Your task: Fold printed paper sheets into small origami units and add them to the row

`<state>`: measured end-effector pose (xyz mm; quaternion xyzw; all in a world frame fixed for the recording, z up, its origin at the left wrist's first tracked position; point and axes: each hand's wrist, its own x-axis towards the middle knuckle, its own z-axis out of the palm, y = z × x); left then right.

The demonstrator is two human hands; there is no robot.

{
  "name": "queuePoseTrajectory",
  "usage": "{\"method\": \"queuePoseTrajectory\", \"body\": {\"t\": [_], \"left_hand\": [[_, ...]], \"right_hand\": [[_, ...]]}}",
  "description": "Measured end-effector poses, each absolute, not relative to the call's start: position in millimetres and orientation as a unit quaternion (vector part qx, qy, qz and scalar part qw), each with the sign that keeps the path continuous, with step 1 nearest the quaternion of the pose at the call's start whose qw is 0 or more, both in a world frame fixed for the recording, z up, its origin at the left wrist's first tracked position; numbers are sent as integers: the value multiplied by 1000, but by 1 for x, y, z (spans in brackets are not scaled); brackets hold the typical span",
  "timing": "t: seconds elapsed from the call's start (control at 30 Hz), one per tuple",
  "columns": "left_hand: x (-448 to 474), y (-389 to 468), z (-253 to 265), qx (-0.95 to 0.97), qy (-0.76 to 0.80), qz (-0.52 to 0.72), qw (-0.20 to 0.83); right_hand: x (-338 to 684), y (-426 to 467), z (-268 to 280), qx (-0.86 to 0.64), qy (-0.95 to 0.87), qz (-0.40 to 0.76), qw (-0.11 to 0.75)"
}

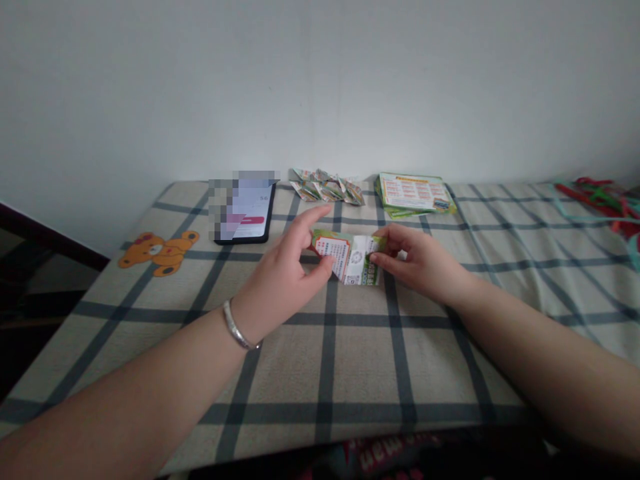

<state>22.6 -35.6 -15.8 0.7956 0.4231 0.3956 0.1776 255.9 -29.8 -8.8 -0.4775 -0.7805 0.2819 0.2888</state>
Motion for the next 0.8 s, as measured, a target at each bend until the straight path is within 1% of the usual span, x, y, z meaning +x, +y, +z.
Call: {"method": "queuePoseTrajectory", "body": {"t": [0.13, 0.27, 0.43, 0.63, 0.8], "left_hand": [[21, -33, -18, 803, 426, 387, 154], [21, -32, -18, 831, 385, 394, 78], [20, -32, -13, 888, 337, 313, 8], [21, -34, -14, 933, 291, 213, -5], [20, -34, -16, 941, 288, 180, 0]], "right_hand": [[257, -29, -12, -493, -781, 268, 272], [257, -29, -11, -513, -792, 226, 241], [257, -29, -9, -521, -803, 188, 220], [258, -28, -10, -521, -808, 170, 217], [258, -28, -9, -525, -805, 165, 221]]}}
